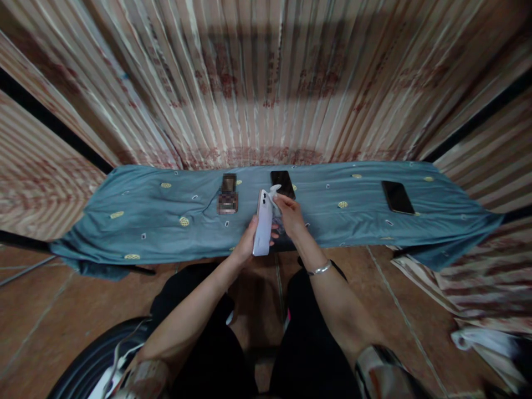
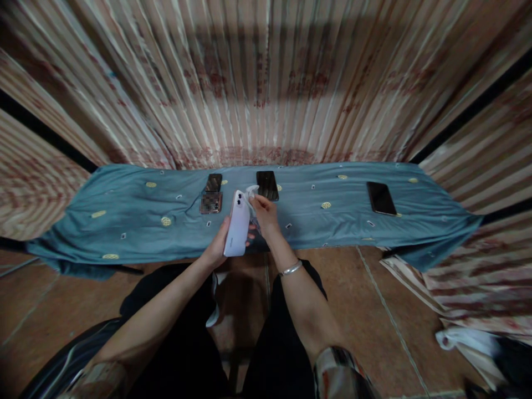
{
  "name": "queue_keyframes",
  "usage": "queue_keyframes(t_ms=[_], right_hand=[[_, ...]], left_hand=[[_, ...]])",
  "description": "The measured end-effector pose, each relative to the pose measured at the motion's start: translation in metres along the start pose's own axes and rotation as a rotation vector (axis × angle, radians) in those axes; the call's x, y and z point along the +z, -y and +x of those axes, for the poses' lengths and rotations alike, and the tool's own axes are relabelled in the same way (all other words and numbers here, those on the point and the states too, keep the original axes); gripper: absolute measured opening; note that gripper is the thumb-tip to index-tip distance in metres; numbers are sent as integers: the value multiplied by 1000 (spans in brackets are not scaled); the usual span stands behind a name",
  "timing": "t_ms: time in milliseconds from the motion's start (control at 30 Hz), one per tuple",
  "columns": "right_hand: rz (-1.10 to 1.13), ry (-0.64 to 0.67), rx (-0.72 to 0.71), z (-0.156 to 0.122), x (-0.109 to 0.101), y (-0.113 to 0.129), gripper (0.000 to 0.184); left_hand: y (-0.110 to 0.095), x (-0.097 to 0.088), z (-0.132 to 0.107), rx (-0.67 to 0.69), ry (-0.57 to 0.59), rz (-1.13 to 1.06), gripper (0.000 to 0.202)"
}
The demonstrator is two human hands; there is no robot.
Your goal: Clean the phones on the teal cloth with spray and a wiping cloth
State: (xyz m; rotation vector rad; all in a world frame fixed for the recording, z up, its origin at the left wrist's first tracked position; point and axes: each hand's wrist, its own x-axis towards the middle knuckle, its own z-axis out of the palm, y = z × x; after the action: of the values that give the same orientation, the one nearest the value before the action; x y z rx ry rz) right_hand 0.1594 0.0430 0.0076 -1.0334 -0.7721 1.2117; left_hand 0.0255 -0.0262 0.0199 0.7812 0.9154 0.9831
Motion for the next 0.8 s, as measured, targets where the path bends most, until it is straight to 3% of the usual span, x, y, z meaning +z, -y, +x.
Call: queue_keyframes(t_ms=[167, 333, 467, 800], right_hand=[[-205, 0, -204, -3, -1, -3, 36], [-427, 63, -371, -10, -4, -6, 33], [-551, 149, -483, -12, -4, -9, 41], [-727, 328, -630, -23, -4, -5, 54]], left_hand=[[-2, 2, 2, -20, -17, -21, 73], [0, 1, 5, -50, -32, -3, 70], [1, 0, 6, -42, -75, 9, 62], [3, 3, 9, -79, -139, 0, 54]])
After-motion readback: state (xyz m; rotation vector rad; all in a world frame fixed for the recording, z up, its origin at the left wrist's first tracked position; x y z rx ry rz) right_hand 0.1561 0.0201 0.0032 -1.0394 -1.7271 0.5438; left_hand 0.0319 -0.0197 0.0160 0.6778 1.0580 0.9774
